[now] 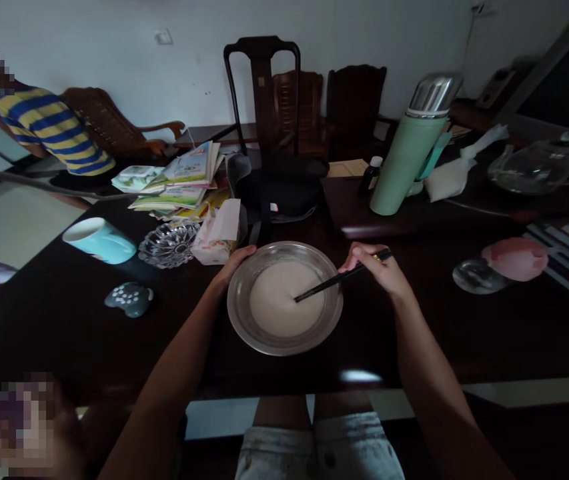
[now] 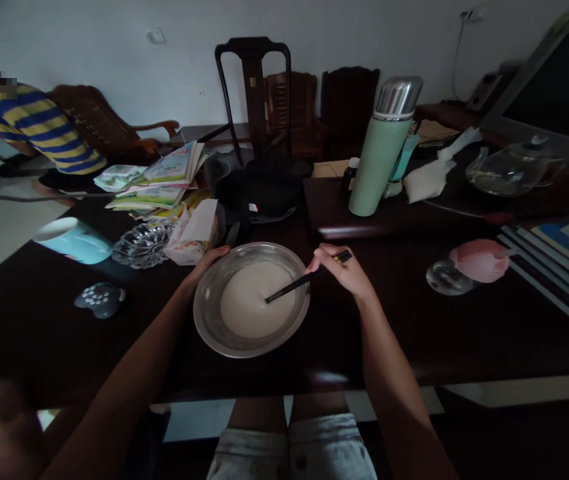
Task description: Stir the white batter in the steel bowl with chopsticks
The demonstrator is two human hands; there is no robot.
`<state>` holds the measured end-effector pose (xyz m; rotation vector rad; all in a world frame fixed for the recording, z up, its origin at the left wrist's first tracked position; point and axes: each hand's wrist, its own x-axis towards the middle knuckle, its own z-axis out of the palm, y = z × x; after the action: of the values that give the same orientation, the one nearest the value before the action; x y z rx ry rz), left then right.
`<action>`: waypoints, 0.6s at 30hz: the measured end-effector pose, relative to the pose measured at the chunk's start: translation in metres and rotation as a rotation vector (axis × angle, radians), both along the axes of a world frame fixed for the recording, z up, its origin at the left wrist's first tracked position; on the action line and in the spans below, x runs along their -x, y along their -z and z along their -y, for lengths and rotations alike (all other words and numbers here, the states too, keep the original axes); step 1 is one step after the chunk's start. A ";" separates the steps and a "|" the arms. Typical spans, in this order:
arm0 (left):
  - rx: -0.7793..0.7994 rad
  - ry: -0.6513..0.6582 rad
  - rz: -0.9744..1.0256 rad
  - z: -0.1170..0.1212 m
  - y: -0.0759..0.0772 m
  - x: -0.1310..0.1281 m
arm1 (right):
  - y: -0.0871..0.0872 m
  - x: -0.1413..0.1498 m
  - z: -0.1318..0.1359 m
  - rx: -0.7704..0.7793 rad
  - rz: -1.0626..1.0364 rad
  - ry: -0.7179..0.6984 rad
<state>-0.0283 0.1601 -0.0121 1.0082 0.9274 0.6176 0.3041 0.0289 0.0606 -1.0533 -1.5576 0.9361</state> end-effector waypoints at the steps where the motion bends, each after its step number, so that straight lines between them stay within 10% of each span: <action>1: -0.030 -0.051 0.006 0.001 0.000 -0.002 | 0.000 0.002 0.000 -0.012 0.032 -0.033; 18: -0.115 -0.180 0.009 0.006 -0.006 -0.013 | 0.005 0.001 -0.004 -0.029 0.089 -0.010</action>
<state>-0.0158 0.1543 -0.0063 1.0304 0.9905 0.8333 0.3032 0.0332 0.0557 -1.0798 -1.6466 0.8813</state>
